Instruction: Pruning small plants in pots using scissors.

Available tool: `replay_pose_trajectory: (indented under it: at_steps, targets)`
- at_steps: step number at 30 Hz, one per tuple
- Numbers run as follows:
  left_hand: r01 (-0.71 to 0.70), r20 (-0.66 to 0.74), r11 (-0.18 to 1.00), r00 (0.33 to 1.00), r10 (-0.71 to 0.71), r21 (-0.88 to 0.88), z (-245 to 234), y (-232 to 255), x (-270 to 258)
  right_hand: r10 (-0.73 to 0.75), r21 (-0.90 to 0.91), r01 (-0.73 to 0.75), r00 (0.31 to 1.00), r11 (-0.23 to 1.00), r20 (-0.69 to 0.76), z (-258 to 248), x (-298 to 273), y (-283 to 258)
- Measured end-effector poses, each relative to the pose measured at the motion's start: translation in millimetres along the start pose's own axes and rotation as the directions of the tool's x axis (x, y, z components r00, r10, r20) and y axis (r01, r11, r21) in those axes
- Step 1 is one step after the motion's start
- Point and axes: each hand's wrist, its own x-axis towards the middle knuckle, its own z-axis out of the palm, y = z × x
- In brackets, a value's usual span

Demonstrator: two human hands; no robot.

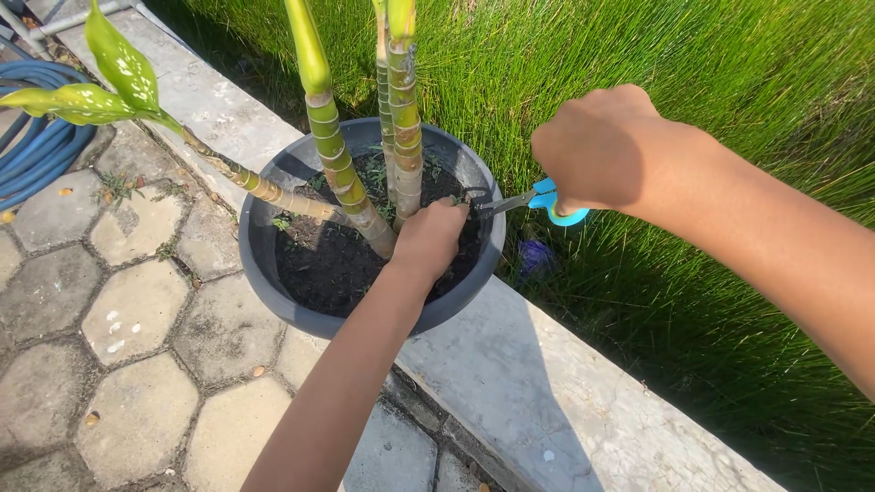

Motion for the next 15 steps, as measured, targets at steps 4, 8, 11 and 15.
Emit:
replay_pose_trajectory:
  at_steps: [4,8,11,15]
  targets:
    - [0.068,0.006,0.997,0.998,-0.068,-0.036,-1,1,0,-0.034,0.002,0.034,0.999,0.999,-0.007,10,15,-13]
    - [0.09,-0.006,0.994,0.996,-0.09,-0.063,2,-2,1,-0.053,0.026,0.053,0.999,0.998,0.002,17,28,-28]
    - [0.095,-0.002,0.992,0.995,-0.096,-0.08,2,-2,1,-0.07,0.046,0.071,0.997,0.996,-0.022,20,33,-33]
    - [0.091,-0.001,0.992,0.996,-0.092,-0.09,-1,-1,0,-0.092,0.059,0.098,0.992,0.993,-0.084,28,41,-35]
